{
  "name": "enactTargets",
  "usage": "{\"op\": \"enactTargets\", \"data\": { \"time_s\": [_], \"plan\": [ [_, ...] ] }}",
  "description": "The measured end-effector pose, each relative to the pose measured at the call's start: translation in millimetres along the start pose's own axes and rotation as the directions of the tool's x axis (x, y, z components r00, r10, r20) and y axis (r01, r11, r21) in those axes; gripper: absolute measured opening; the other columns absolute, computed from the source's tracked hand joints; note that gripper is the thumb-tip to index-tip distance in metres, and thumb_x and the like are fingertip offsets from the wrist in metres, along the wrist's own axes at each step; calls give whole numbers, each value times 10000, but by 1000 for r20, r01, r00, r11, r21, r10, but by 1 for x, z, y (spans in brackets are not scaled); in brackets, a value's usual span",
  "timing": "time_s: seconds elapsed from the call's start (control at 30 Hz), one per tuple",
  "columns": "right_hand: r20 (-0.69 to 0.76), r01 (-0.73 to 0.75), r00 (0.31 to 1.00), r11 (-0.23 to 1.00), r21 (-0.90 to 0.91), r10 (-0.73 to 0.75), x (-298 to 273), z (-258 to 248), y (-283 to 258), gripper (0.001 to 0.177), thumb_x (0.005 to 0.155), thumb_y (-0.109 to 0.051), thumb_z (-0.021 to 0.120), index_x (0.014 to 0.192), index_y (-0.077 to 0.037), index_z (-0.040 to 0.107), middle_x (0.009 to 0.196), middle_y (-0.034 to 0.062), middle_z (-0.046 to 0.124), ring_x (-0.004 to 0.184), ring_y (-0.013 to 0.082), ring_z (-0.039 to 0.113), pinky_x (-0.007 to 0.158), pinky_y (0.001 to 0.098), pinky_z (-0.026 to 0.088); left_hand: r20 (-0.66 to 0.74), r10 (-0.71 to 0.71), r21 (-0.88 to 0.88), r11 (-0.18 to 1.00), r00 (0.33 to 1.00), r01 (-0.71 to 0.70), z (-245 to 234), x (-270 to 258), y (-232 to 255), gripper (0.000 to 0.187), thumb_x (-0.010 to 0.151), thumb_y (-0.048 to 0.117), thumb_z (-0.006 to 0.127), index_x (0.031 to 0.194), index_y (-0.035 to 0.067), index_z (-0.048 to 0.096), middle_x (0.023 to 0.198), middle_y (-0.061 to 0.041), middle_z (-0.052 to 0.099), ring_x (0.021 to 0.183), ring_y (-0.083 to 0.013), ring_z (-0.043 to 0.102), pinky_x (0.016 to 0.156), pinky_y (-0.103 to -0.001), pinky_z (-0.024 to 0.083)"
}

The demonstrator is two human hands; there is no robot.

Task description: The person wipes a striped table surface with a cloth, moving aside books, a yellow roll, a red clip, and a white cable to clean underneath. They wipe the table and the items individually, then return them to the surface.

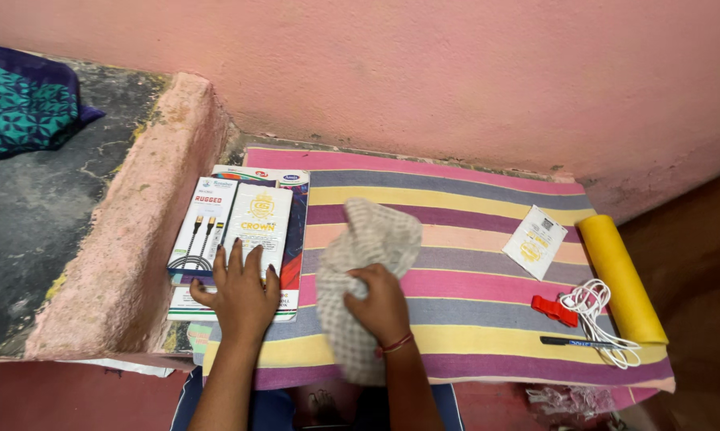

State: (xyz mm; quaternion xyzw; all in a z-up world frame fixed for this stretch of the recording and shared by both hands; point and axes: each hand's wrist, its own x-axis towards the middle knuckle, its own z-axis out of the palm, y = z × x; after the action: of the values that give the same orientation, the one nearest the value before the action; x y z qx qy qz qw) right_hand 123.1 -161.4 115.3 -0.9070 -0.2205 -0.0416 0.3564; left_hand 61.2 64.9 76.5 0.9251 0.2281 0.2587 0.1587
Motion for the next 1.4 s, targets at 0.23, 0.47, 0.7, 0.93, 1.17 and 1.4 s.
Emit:
{"op": "enactTargets", "data": {
  "time_s": [0.23,0.47,0.7,0.93,1.17,1.4],
  "plan": [
    [249,-133,968,794,594,-24,0,-22,20,409,872,-332,784,1188,-74,757,1097,105,740,988,251,678,857,354,571,18,0,-4,1000,1000,0,6,-1,-6,478,867,348,623,1321,204,666,1571,-118,501,1515,-367,318,1046,-792,118],
    [-525,-539,765,817,-205,373,7,-39,134,445,800,-314,776,1131,-19,743,1436,261,505,1278,443,480,1023,509,432,9,40,-90,995,999,-39,14,-6,-19,402,922,375,631,1282,213,708,1586,-113,507,1563,-421,291,1069,-826,63],
    [-566,-739,645,608,-291,513,26,-80,178,596,864,-410,667,1352,-71,623,1565,237,364,1427,455,331,1063,619,363,-48,113,-146,982,992,-119,20,-13,-32,377,973,410,638,1293,225,714,1513,-113,503,1534,-426,257,1113,-785,86],
    [-472,-781,625,488,-390,621,38,-101,189,647,951,-458,499,1512,-142,433,1667,81,229,1557,360,113,1137,739,136,-37,72,-165,983,997,-78,22,-10,-25,399,928,358,655,1289,192,688,1524,-123,519,1557,-424,270,1100,-793,75],
    [-398,-770,635,502,-394,662,37,-96,195,746,956,-448,456,1592,-81,323,1685,30,274,1505,319,251,1148,633,226,-58,40,-281,958,997,-55,2,-6,-4,571,897,347,691,1387,84,562,1542,-110,551,1542,-400,290,1077,-772,97],
    [-477,-766,640,462,-447,602,33,-107,174,602,925,-471,504,1422,-141,589,1698,60,255,1581,286,154,1174,631,188,-104,75,-322,941,992,-104,-12,-15,2,475,908,342,689,1343,160,635,1516,-45,567,1541,-377,298,1103,-729,115]
  ]
}}
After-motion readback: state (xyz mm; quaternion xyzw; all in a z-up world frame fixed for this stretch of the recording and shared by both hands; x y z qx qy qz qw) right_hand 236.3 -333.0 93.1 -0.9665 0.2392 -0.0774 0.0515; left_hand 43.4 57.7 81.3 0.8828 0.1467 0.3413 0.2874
